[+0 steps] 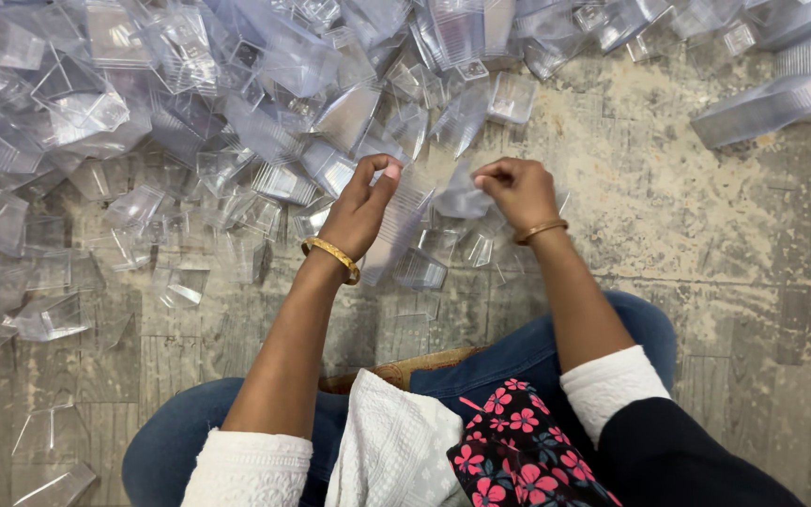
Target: The person sits cross-legged on a concrete floor covered with loose clear plastic cups. They pick up cups one at a time and nest them together into stacks, occasionally squaring the stack and setting it aside.
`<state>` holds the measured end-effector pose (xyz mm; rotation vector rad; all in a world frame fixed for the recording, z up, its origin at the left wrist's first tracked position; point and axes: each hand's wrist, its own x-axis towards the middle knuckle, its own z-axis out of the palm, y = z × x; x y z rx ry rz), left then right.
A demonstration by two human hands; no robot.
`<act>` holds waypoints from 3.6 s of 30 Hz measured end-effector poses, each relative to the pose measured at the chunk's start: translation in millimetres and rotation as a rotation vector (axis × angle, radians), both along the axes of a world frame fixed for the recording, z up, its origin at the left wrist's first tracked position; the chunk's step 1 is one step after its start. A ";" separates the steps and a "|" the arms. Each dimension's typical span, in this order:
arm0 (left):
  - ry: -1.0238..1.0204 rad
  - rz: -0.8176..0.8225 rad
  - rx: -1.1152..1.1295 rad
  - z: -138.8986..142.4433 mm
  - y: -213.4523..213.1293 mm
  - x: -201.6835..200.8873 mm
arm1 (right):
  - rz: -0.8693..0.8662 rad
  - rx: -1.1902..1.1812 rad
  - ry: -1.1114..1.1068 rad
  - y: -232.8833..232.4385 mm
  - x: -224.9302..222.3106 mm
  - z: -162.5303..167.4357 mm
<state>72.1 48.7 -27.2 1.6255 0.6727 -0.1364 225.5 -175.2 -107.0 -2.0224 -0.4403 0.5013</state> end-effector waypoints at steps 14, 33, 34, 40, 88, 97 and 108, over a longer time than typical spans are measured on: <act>0.152 -0.101 0.115 1.9 -4.7 -1.6 | -0.273 0.171 0.719 -25.3 22.1 -2.6; -0.310 0.131 -0.624 6.3 -13.0 0.5 | 0.201 0.426 0.797 3.2 -18.9 45.9; -0.396 0.195 -0.655 8.2 -12.0 0.6 | 0.347 0.452 0.903 7.0 -26.1 48.5; -0.621 0.322 -0.205 2.2 -3.8 2.8 | 0.449 0.441 0.666 31.7 -75.0 49.5; -0.225 0.235 -0.488 21.0 -7.1 3.2 | -0.147 1.160 0.678 -65.5 8.9 76.3; -0.187 0.221 -0.441 38.4 -6.1 -5.1 | -0.877 1.164 0.467 -189.4 151.2 4.2; -0.274 0.192 -0.286 37.6 3.3 -8.8 | -0.873 0.553 0.332 -172.6 192.7 -1.5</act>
